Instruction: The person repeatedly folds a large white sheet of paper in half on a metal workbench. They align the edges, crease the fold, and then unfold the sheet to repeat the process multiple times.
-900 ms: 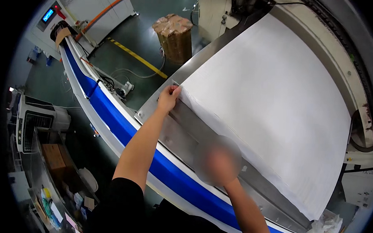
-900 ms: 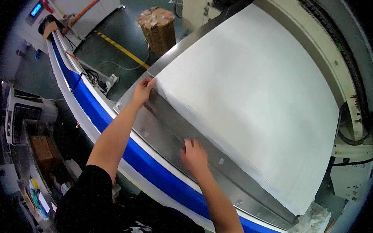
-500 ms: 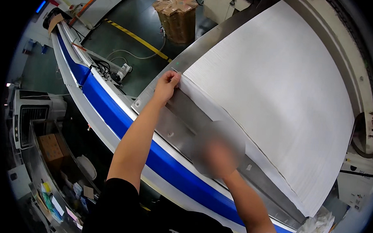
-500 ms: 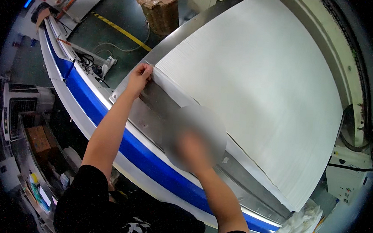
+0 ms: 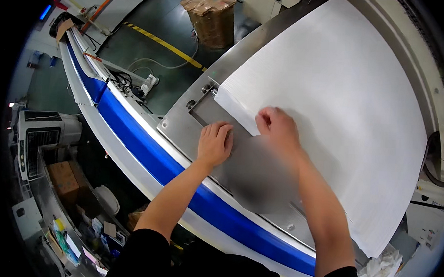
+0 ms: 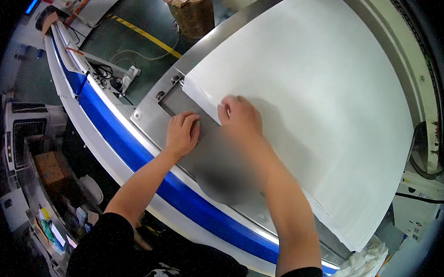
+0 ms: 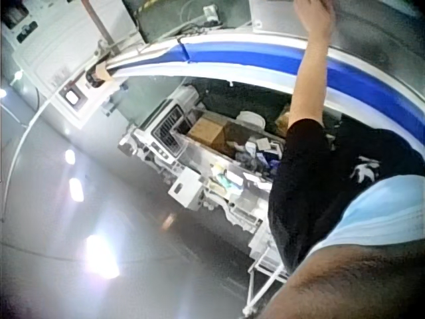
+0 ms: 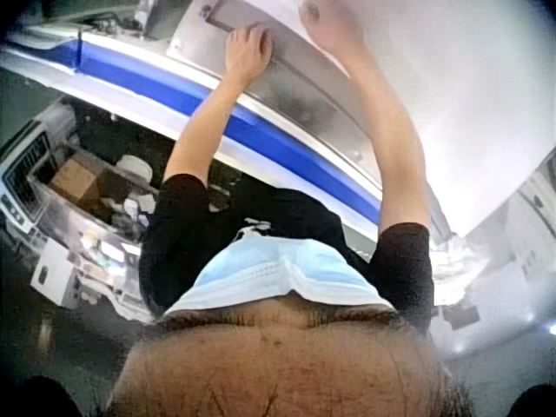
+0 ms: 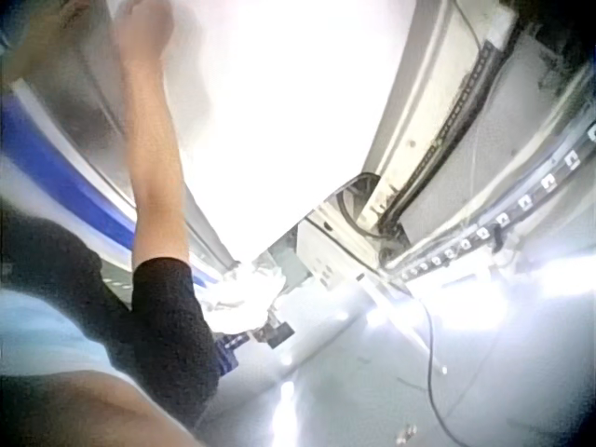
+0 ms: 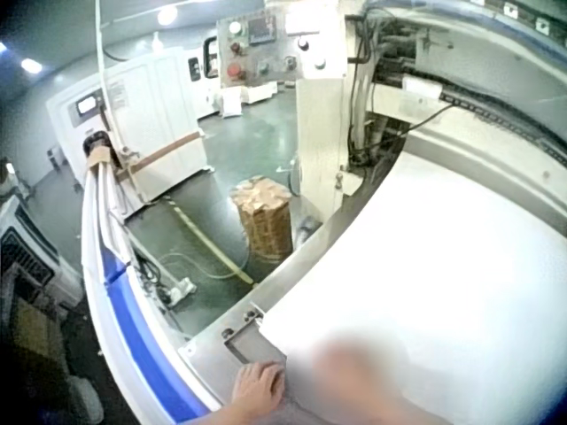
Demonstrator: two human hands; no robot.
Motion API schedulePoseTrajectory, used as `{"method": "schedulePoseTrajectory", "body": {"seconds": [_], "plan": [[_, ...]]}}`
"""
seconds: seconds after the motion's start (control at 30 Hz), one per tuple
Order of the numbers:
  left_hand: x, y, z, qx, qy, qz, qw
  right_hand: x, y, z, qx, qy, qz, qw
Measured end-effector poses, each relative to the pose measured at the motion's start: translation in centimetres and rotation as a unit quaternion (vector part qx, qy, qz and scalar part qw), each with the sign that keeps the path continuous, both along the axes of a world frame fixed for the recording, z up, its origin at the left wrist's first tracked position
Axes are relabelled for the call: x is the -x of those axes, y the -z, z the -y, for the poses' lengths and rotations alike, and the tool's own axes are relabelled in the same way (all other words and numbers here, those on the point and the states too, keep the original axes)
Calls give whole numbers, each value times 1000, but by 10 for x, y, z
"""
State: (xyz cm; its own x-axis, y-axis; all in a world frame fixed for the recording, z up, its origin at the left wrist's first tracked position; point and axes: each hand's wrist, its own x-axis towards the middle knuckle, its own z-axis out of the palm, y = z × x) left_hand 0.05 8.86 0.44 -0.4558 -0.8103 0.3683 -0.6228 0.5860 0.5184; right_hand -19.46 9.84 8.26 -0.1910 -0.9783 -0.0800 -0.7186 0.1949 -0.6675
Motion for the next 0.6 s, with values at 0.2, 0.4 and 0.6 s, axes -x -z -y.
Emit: {"method": "schedulePoseTrajectory", "body": {"seconds": [0.2,0.4,0.6], "plan": [[-2,4,-1,0,-2,20,1000,6,22,56,18,-19,30,999],[-1,5,1,8,-8,29,1000,6,28,64,-6,-2,4,1000],[0,-1,10,7,-8,-33,999,7,33,65,13,21,-17,1000]]}}
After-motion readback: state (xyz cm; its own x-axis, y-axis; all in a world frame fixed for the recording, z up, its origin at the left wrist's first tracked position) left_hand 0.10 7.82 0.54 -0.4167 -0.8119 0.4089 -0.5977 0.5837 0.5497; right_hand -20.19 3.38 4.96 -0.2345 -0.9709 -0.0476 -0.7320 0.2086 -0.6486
